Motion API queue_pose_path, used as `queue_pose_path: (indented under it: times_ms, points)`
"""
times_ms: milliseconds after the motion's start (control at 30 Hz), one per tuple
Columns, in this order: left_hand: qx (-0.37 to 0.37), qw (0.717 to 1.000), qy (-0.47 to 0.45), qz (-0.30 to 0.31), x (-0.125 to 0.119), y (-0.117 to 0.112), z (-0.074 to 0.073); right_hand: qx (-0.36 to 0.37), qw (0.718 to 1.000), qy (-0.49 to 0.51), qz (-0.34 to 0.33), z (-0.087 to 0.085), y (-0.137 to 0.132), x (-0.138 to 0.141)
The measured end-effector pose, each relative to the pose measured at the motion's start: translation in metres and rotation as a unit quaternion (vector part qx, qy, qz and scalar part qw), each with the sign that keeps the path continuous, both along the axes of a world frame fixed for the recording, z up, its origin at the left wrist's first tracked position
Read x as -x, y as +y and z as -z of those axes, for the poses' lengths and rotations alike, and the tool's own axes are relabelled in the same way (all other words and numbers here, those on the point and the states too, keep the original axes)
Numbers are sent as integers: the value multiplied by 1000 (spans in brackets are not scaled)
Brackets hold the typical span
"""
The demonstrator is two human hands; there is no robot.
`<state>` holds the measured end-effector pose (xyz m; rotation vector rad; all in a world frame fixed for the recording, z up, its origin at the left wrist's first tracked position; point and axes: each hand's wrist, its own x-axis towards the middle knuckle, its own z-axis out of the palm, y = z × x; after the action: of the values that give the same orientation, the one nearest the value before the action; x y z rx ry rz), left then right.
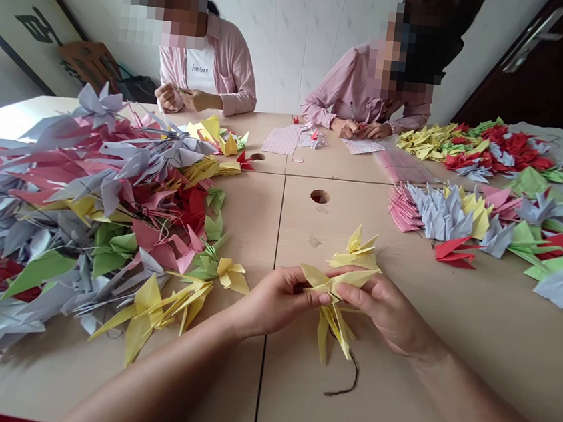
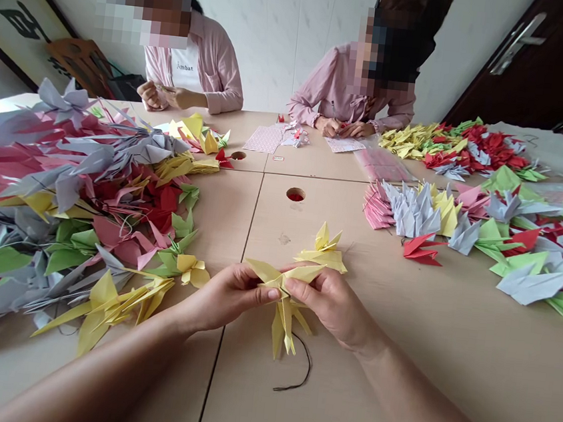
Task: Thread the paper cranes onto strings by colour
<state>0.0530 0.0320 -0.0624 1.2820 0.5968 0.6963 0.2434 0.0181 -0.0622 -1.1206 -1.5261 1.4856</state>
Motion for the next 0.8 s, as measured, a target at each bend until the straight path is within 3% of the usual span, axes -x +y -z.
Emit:
queue_pose_path:
  times_ms: [233, 367, 467, 567, 667, 800]
  points:
    - [6, 998, 41, -36, 1, -1, 2, -31, 997, -62, 26, -6, -1, 6]
    - [-9, 997, 57, -44, -1, -2, 2, -96, 986, -110, 74, -7, -2, 12]
    - [-10, 998, 50, -48, -1, -2, 2, -96, 987, -109, 63, -6, -2, 10]
    - [-5, 989, 107, -107, 0, 0, 1, -56, 993, -87, 55, -4, 1, 1]
    - [14, 971, 152, -182, 4, 2, -1, -49, 989, -65, 120, -1, 6, -11]
    - [73, 961, 155, -219, 6, 6, -1, -71, 976, -106, 176, 5, 13, -22]
